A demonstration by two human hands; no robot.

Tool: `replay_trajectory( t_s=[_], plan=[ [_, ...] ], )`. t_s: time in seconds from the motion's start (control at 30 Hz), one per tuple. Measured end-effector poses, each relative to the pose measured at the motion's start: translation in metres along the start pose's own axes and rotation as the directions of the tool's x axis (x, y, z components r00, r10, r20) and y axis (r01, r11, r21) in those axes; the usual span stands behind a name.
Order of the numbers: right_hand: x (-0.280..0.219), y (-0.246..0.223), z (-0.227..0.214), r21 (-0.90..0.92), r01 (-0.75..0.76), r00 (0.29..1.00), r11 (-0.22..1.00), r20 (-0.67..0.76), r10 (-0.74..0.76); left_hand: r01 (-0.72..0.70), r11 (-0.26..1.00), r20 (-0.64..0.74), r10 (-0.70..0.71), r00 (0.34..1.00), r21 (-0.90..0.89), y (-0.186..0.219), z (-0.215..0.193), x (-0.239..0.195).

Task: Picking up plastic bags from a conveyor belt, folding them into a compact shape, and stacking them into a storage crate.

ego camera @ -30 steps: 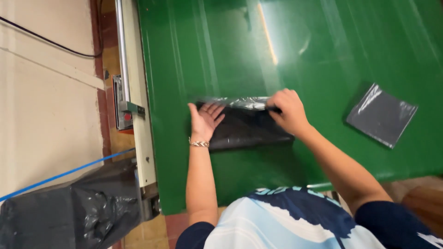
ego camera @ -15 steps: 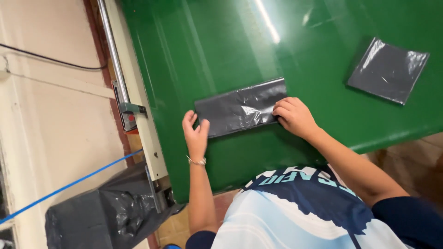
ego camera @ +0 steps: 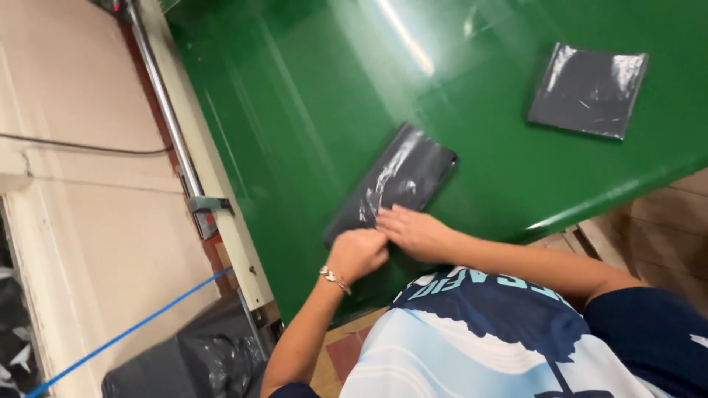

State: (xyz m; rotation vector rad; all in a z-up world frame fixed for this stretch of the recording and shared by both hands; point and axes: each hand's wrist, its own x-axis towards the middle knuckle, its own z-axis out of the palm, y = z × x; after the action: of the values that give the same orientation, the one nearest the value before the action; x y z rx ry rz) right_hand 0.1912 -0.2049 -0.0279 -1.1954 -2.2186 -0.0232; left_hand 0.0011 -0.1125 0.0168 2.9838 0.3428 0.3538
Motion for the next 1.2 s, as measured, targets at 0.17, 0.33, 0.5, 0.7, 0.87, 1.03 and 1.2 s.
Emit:
replay_trajectory(
  t_s=[0.17, 0.33, 0.5, 0.7, 0.87, 1.03, 1.2],
  plan=[
    [-0.033, -0.005, -0.027, 0.299, -0.081, 0.984, 0.951, -0.126, 0.124, 0.358, 0.776, 0.377, -0.168, 0.911, -0.519, -0.008, -0.022, 0.062],
    [-0.053, 0.019, -0.022, 0.738, -0.366, 0.846, 0.567, 0.01, 0.533, 0.788, 0.034, 0.762, -0.234, 0.604, -0.615, -0.059, -0.008, 0.09],
    [-0.057, 0.045, 0.01, 0.82, -0.355, 0.207, -0.449, 0.537, 0.818, 0.789, 0.15, 0.58, -0.598, 0.553, -0.596, -0.091, 0.043, 0.074],
    [-0.057, 0.064, 0.013, 0.728, -0.26, 0.164, -0.635, 0.681, 0.713, 0.765, 0.609, 0.184, -0.744, 0.643, -0.211, -0.049, 0.03, 0.095],
    [-0.026, 0.045, -0.021, 0.762, -0.279, 0.141, -0.585, 0.635, 0.759, 0.721, 0.691, -0.098, -0.722, 0.685, -0.047, -0.037, 0.054, 0.103],
    [-0.034, 0.033, -0.04, 0.821, -0.381, 0.154, -0.425, 0.509, 0.847, 0.54, 0.815, -0.243, -0.578, 0.779, -0.207, -0.002, 0.026, 0.121],
    [-0.093, 0.065, -0.068, 0.934, -0.355, 0.185, -0.033, 0.105, 0.977, 0.177, 0.921, -0.378, -0.31, 0.872, -0.346, 0.054, -0.012, 0.161]
  ],
)
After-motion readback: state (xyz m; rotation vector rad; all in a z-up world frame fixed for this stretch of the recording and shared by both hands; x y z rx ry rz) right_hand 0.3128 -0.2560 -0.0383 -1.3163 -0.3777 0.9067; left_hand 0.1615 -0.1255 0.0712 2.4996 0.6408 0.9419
